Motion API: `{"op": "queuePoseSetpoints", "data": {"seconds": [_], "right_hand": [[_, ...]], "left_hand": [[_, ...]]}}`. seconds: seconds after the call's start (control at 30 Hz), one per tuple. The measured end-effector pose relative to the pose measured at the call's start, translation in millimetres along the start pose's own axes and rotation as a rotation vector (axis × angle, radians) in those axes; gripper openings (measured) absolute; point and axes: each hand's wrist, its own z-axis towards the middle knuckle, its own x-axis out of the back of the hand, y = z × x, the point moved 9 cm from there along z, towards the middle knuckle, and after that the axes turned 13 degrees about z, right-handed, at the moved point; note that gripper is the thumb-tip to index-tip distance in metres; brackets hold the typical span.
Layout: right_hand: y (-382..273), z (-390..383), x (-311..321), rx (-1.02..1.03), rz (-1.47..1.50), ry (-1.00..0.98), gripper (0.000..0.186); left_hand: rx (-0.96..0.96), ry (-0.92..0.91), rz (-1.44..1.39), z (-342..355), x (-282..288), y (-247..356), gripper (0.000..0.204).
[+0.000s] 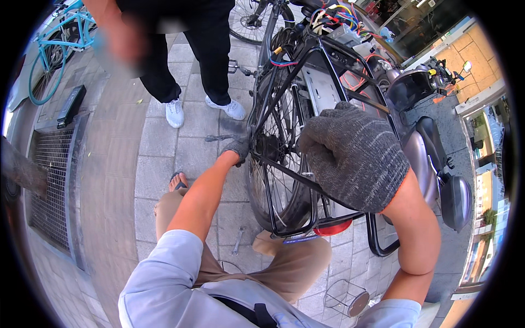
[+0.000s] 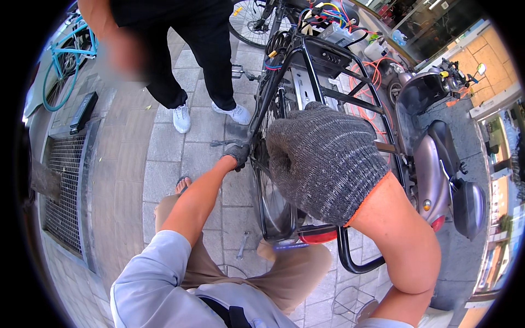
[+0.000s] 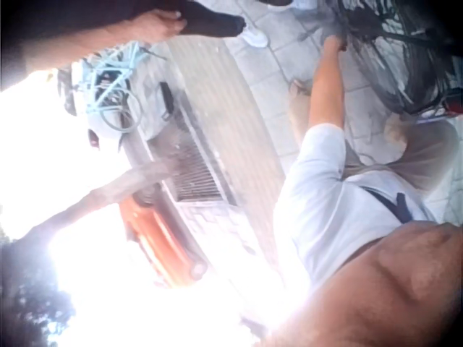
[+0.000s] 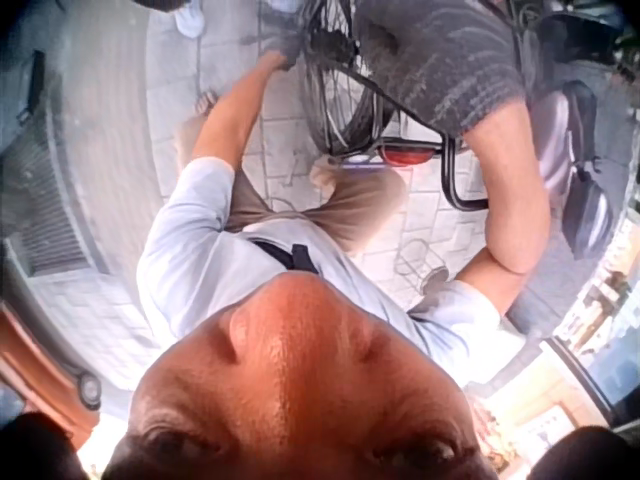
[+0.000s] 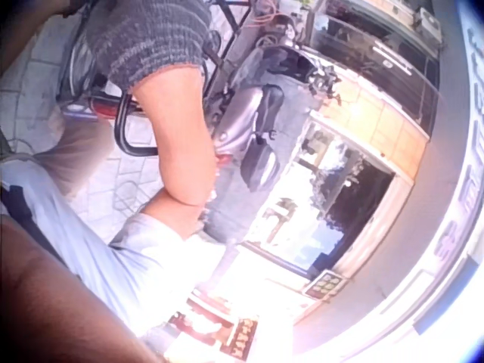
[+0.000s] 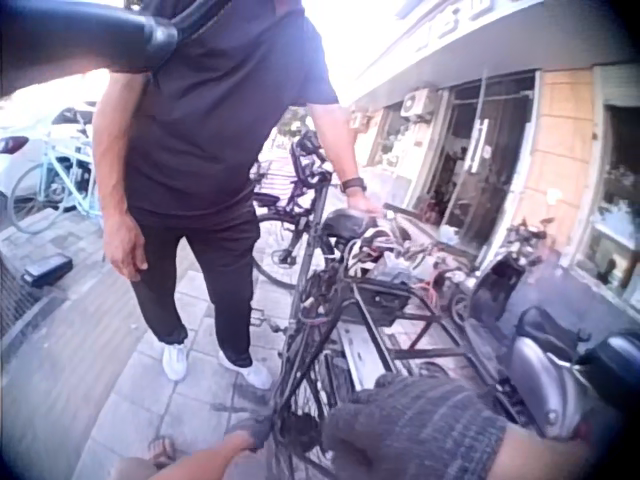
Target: The person removes the rear wheel from an electric bicycle, inspects the hub, and then reinstalls the wheel. They use a wrench to loosen and tighten the axle nuts and a pair of pliers to adjust the brake cable. The task is performed on a sidewalk next to a parked scooter.
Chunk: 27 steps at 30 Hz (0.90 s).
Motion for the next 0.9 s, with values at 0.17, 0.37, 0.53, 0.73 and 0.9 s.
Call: {"op": "queuePoseSetpoints", "data": {"seconds": [0.17,0.37,0.53,0.73,0.9], "right_hand": [[4,-6,1,0.000,-0.014,-0.022,0.007],[2,-8,4,0.031,-0.035,0.031,0.007],[-2,-1,6,0.029,-0.073,-0.001,0.007],[4,-7,-4,0.054,0.050,0.039,0.010],[19,-11,-13,-0.062,0.252,-0.060,0.018]], "left_hand": [[0.263,-0.474,-0.363,-58,-19,11,0.070],[0.266,-0.082,-0.293,-47,-12,10,0.072],[0.012,0.013,-0.191,-9,-3,11,0.065],[0.242,-0.420,-0.467,-36,-30,-5,0.065],[0.191,0.036,-0.330,-58,0,19,0.073]]}}
